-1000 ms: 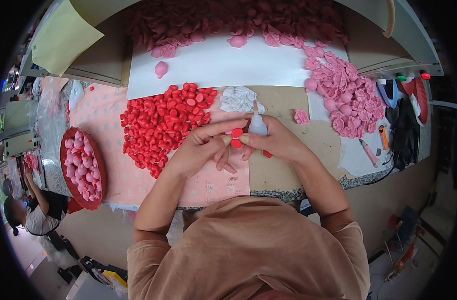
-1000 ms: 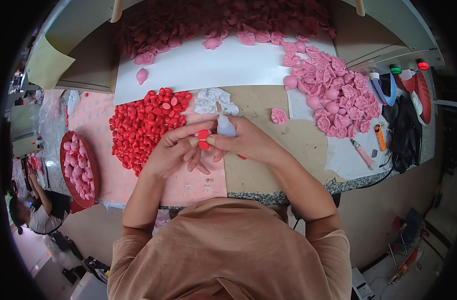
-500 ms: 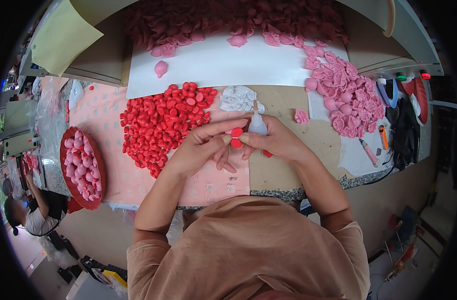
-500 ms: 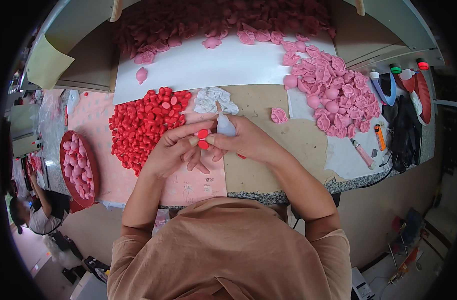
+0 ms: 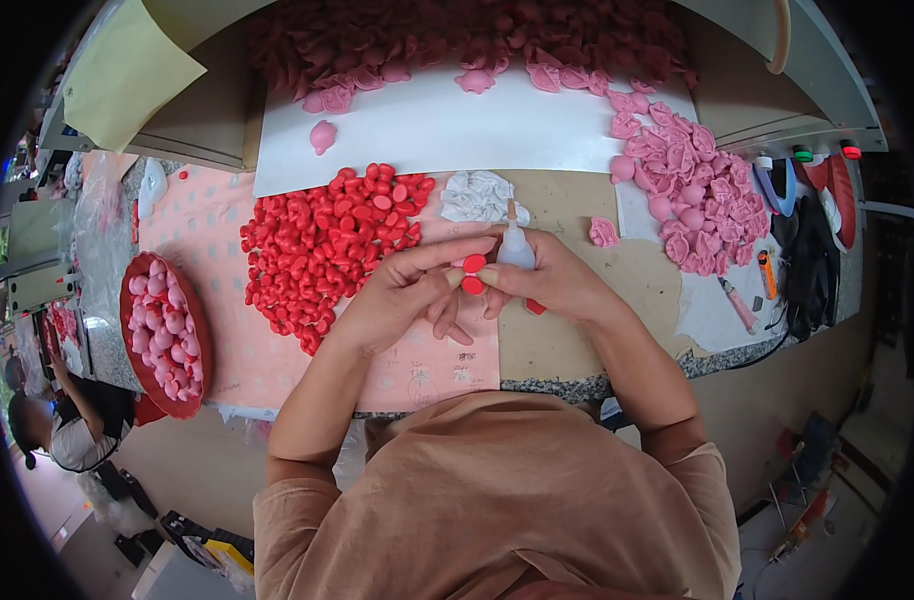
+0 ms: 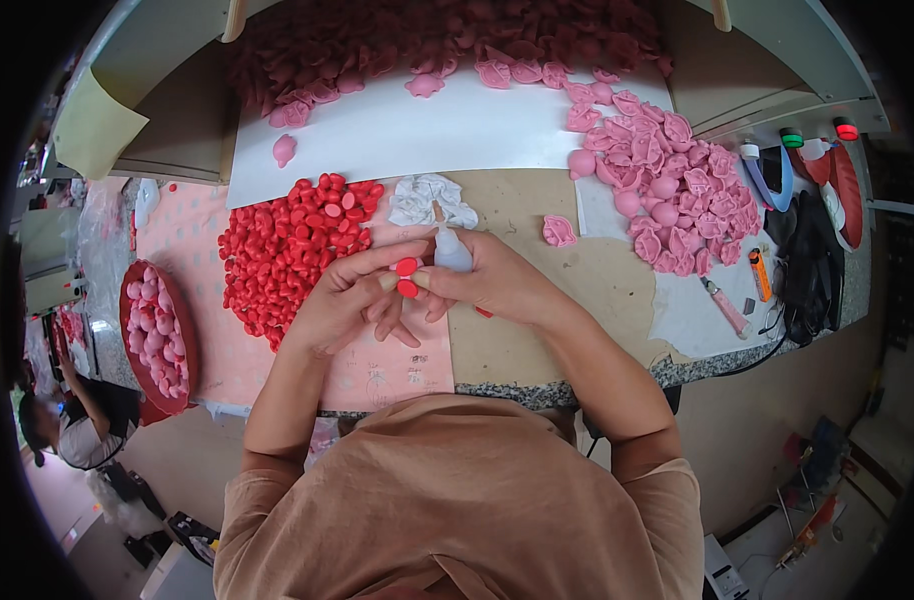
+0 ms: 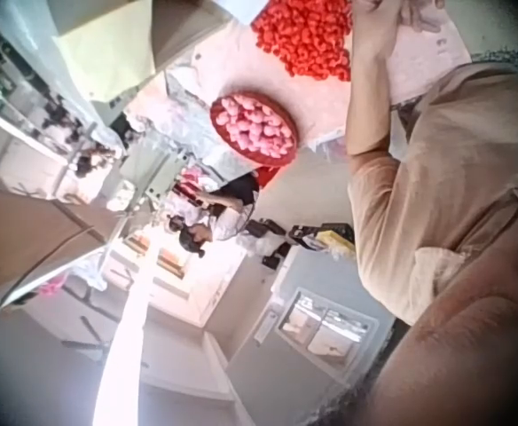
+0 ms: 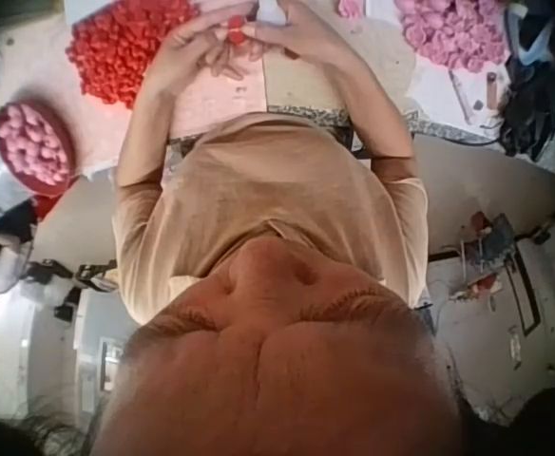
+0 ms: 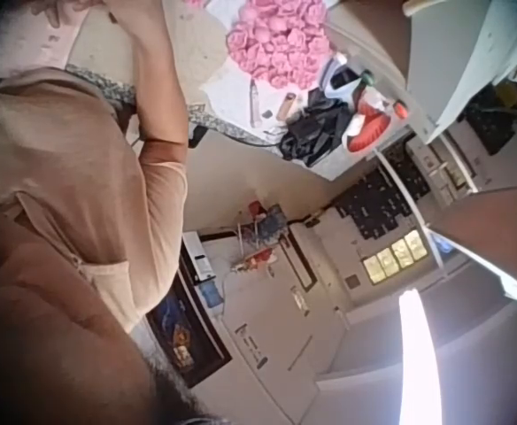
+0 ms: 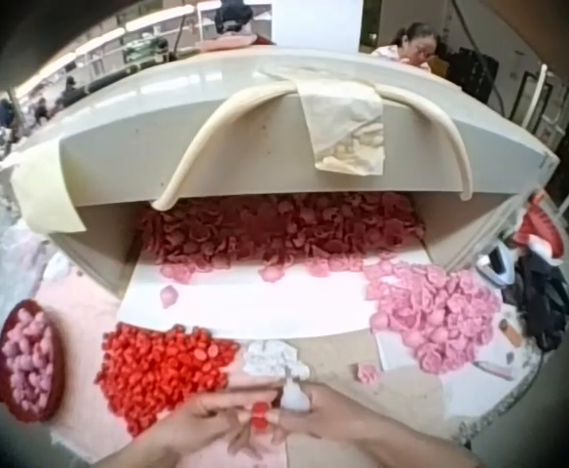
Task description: Gluing small pink components onto a white base to assemble toys at a factory workbench.
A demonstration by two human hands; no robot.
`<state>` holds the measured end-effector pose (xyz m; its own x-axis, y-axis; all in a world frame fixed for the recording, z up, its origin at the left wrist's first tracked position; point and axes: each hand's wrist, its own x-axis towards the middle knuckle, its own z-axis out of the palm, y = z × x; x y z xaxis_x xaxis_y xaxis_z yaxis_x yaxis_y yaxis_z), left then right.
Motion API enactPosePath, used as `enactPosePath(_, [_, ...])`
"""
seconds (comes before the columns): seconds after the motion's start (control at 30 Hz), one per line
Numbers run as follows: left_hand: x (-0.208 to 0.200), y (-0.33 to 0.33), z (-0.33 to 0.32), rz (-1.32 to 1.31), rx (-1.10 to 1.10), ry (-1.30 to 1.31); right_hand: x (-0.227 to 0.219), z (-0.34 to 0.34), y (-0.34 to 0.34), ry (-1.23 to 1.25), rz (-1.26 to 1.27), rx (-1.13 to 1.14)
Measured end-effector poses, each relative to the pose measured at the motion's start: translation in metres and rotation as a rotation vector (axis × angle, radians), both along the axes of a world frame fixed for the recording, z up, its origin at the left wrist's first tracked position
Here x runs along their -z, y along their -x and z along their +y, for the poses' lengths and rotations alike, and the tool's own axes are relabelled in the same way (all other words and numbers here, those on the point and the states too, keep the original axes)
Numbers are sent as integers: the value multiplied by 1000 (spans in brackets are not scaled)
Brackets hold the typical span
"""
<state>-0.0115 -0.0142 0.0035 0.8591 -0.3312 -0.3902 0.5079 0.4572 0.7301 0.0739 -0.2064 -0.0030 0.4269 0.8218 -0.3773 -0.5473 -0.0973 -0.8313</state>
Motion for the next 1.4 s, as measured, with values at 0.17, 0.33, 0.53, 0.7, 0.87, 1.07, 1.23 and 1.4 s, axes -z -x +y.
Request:
enactPosePath(0.17, [-1,0,-1,-29,-21,-29,-1,1,0,-19,-1,-1])
enactPosePath(0.33, [-2,-1,3,-20,-12,17,-3,1,1,-16,-18,7])
enactPosePath(0.53, [-2,1,-14,-268,-101,-171,-4,2,0,-49,110,94])
enactPosePath(0.7, [-4,3,-17,-303,-116,-314,-5,3,1,-60,173,115])
enactPosePath(0.87, [1,5,-19,-347,-164,-479,-6,3,2,-62,155,112])
enactPosePath(1.07, [10,7,-19,-480,-193,-597,-3,3,4,-53,87,103])
enactPosePath(1.23, [12,5,-21,-523,-228,-663,-2,2,3,-60,87,106])
enactPosePath(1.4, [12,1,-20,-586,-273,-722,-2,4,0,-51,43,106])
